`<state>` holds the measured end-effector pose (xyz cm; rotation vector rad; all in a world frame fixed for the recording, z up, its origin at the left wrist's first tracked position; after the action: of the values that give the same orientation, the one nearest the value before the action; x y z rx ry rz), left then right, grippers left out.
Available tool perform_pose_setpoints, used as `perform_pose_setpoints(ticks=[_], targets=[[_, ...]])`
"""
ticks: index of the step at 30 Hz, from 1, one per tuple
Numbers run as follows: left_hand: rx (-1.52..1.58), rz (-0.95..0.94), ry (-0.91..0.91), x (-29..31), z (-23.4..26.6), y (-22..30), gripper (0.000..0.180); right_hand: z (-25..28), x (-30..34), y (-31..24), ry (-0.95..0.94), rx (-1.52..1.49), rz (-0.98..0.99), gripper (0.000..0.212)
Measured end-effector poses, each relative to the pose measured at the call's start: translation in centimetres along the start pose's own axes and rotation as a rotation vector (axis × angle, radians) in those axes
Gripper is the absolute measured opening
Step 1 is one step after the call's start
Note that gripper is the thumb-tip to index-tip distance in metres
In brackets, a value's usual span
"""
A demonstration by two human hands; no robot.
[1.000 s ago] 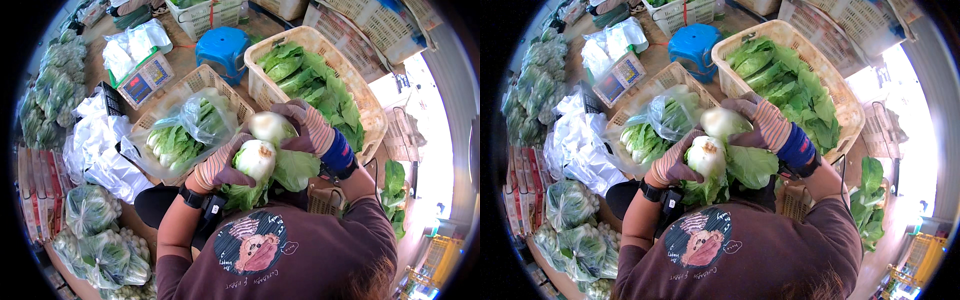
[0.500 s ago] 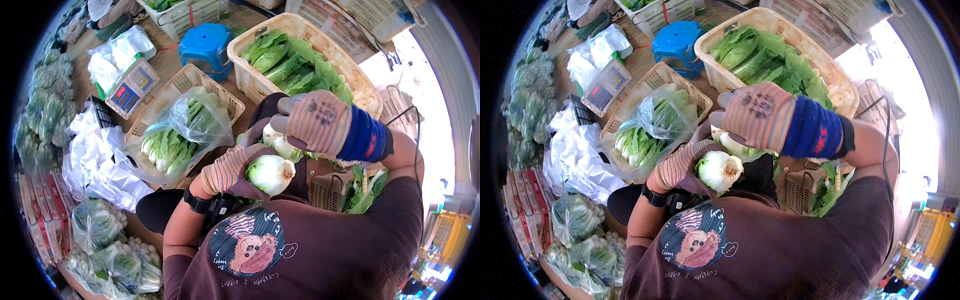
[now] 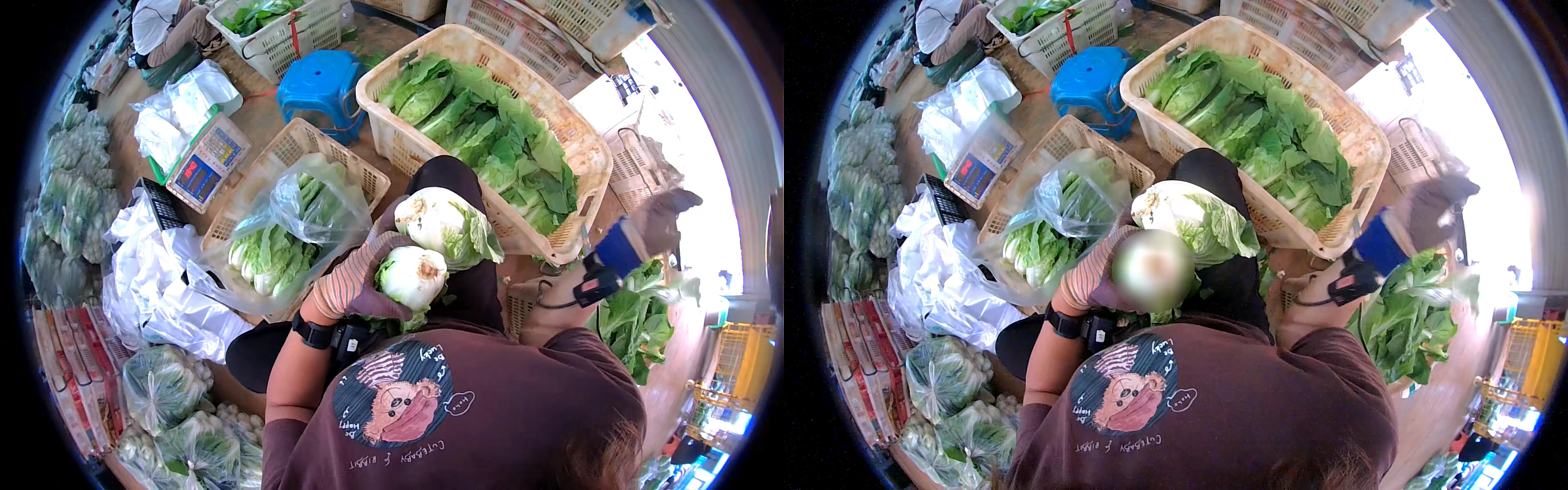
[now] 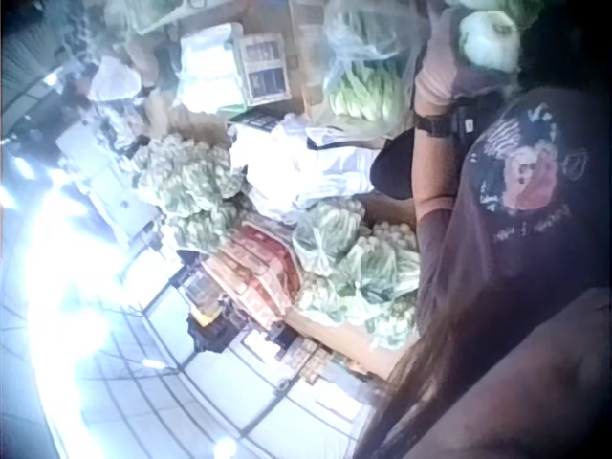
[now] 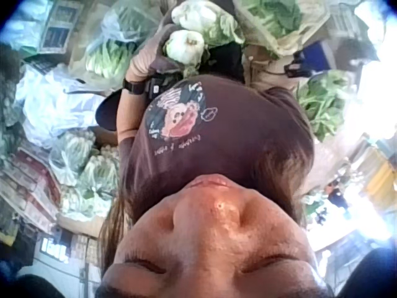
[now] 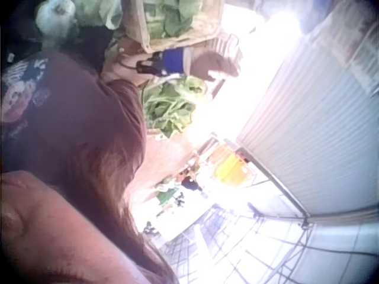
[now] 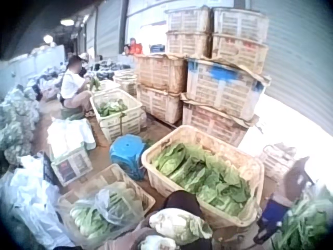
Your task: The person sorts heads of lettuce from a large crate, trims the stems using a knife, and places them into plastic bags for weighing.
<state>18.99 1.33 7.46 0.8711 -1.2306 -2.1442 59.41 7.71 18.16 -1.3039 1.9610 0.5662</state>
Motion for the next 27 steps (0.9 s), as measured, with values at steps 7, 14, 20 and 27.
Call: perform_pose_setpoints(ticks=[7, 14, 20, 27], targets=[[0.146, -0.055, 0.093, -0.9, -0.3, 1.6, 0.088, -1.6, 11.6, 19.9, -0.462, 1.042, -0.983, 0.082], [0.052, 0.100, 0.169, 2.8, 0.5, 2.9, 0.078, 2.5, 10.7, 15.9, 0.045, 0.651, -0.945, 0.107], [-0.064, 0.478, 0.181, 13.8, 1.1, -1.5, 0.065, 3.2, 8.8, 13.4, 0.209, 0.478, -0.514, 0.107], [1.064, 0.262, 1.064, 20.5, 2.2, -3.2, 0.089, 2.8, 8.0, 15.4, 0.132, 0.448, -0.613, 0.107]])
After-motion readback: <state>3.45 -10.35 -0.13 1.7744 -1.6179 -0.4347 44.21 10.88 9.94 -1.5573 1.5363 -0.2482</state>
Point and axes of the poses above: each hand's wrist, its own x-axis away from the middle knuckle, its own z-axis out of the back of the hand, y = z × x, the point moved 5 cm from there along -x, towards the middle knuckle, and after that the axes turned 3 degrees about -x, right-handed, at the moved point
